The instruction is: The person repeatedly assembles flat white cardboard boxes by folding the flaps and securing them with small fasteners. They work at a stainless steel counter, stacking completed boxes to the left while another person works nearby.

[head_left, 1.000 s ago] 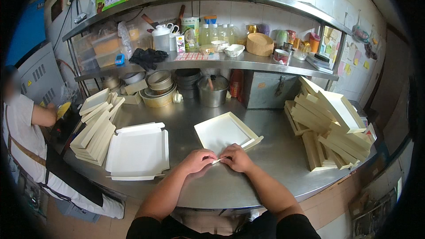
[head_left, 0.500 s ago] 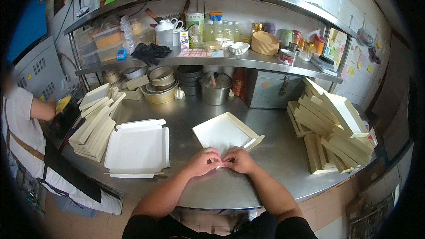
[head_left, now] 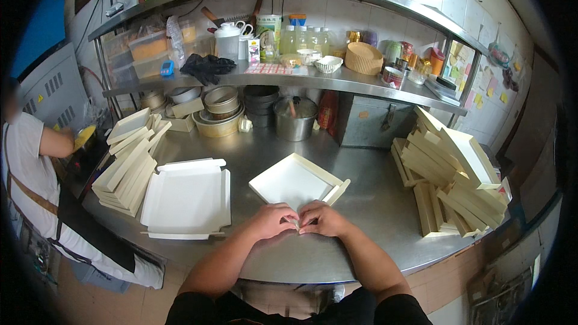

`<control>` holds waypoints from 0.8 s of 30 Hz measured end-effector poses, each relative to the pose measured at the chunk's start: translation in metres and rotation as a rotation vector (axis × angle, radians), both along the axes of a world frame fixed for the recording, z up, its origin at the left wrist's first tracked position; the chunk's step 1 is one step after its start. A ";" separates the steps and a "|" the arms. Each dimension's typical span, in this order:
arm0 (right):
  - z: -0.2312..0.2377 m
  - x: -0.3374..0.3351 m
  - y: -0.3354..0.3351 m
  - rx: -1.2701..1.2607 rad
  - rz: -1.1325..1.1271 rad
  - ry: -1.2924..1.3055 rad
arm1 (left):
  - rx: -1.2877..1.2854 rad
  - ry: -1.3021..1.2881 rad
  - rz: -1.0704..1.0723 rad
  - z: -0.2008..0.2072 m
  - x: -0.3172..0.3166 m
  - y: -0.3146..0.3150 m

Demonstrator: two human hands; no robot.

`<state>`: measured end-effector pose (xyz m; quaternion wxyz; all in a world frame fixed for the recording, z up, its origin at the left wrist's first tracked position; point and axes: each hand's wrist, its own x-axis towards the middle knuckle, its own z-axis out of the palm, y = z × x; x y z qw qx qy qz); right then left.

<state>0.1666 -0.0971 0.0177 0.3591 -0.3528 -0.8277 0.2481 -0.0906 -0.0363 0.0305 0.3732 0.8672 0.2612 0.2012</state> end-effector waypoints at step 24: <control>0.012 0.010 -0.012 -0.017 -0.066 -0.164 | 0.153 0.078 -0.115 0.010 -0.012 0.000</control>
